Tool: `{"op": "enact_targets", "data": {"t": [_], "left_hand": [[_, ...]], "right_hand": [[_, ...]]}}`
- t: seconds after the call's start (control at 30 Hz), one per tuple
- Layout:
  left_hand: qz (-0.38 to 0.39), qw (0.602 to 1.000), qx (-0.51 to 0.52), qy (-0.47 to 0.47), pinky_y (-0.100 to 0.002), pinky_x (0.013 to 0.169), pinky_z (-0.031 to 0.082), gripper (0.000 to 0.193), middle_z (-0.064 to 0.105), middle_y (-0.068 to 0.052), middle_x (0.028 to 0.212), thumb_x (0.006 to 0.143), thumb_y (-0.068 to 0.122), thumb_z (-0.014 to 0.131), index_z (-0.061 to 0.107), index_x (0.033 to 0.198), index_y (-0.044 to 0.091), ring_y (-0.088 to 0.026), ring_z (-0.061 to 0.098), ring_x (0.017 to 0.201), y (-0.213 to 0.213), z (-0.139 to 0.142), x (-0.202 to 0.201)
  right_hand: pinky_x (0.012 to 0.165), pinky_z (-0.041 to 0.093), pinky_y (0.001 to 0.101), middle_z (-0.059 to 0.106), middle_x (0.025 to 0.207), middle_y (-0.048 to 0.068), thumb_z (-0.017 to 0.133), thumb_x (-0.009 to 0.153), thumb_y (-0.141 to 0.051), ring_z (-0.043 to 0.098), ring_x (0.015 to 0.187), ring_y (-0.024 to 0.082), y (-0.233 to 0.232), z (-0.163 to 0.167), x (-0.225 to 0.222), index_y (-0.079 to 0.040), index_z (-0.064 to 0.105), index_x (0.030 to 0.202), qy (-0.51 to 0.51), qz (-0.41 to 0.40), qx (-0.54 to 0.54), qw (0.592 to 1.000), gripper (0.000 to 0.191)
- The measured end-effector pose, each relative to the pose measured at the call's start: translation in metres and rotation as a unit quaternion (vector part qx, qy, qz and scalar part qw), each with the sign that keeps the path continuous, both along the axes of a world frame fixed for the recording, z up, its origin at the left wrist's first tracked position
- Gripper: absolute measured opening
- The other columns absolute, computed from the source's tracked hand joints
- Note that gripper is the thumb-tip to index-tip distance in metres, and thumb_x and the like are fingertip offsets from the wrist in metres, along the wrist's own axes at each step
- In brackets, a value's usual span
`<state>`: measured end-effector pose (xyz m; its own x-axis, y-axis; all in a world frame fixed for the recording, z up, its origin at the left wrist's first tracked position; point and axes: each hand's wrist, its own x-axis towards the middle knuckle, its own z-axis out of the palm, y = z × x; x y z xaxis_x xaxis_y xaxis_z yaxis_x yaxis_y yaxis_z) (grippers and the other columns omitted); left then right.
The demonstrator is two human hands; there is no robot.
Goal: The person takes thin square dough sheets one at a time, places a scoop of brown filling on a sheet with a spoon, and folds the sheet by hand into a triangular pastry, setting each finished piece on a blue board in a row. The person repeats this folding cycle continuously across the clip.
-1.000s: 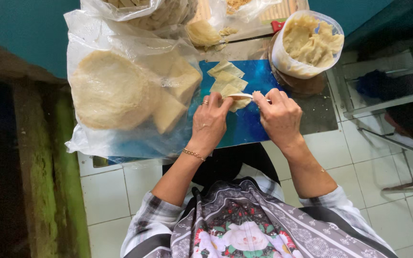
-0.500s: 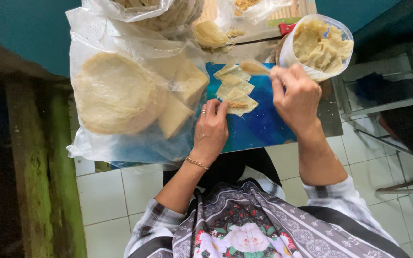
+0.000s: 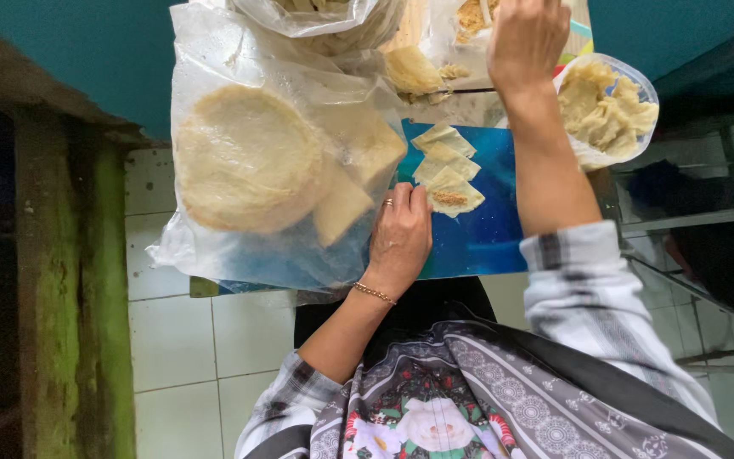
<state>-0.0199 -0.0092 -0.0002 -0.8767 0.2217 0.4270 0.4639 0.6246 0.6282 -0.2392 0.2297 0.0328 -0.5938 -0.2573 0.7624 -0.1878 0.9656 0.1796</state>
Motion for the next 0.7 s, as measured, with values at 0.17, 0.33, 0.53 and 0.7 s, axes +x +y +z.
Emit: {"op": "enact_targets", "data": {"t": [0.17,0.33,0.53,0.7], "left_hand": [[-0.003,1.0,0.014,0.004,-0.045,0.083,0.052,0.013,0.058,-0.017,0.106,0.092,0.006,0.065,0.056,0.101,0.002,-0.037,0.063,0.096,-0.001,-0.002,0.0],[0.005,1.0,0.01,0.003,-0.045,0.079,0.053,0.008,0.061,-0.016,0.098,0.093,0.003,0.064,0.059,0.098,0.004,-0.036,0.065,0.09,0.0,-0.005,-0.007],[-0.016,0.996,0.083,-0.013,-0.044,0.08,0.053,0.011,0.068,-0.014,0.096,0.092,0.003,0.066,0.062,0.102,0.004,-0.035,0.066,0.092,0.002,-0.002,-0.01],[-0.056,0.995,0.088,0.005,-0.044,0.082,0.053,0.018,0.07,-0.013,0.099,0.089,0.008,0.072,0.064,0.105,0.005,-0.035,0.065,0.093,0.003,-0.001,-0.009]], "right_hand": [[0.071,0.053,0.0448,0.071,0.094,0.01,0.076,0.098,-0.029,0.069,0.081,0.032,-0.033,0.008,0.175,-0.014,0.077,0.102,-0.301,-0.038,-0.179,0.936,0.015],[0.063,0.053,0.0366,0.066,0.096,0.007,0.083,0.085,-0.025,0.065,0.066,0.021,-0.053,0.001,0.237,-0.01,0.074,0.102,-0.325,-0.065,-0.305,0.893,0.024],[0.065,0.055,0.0328,0.068,0.096,0.005,0.084,0.086,-0.019,0.066,0.068,0.017,-0.055,-0.013,0.235,-0.008,0.071,0.098,-0.321,-0.005,-0.384,0.866,0.021],[0.071,0.057,0.033,0.071,0.1,0.008,0.084,0.086,-0.014,0.07,0.079,0.019,-0.067,-0.015,0.236,-0.005,0.068,0.108,-0.295,0.055,-0.414,0.859,0.028]]}}
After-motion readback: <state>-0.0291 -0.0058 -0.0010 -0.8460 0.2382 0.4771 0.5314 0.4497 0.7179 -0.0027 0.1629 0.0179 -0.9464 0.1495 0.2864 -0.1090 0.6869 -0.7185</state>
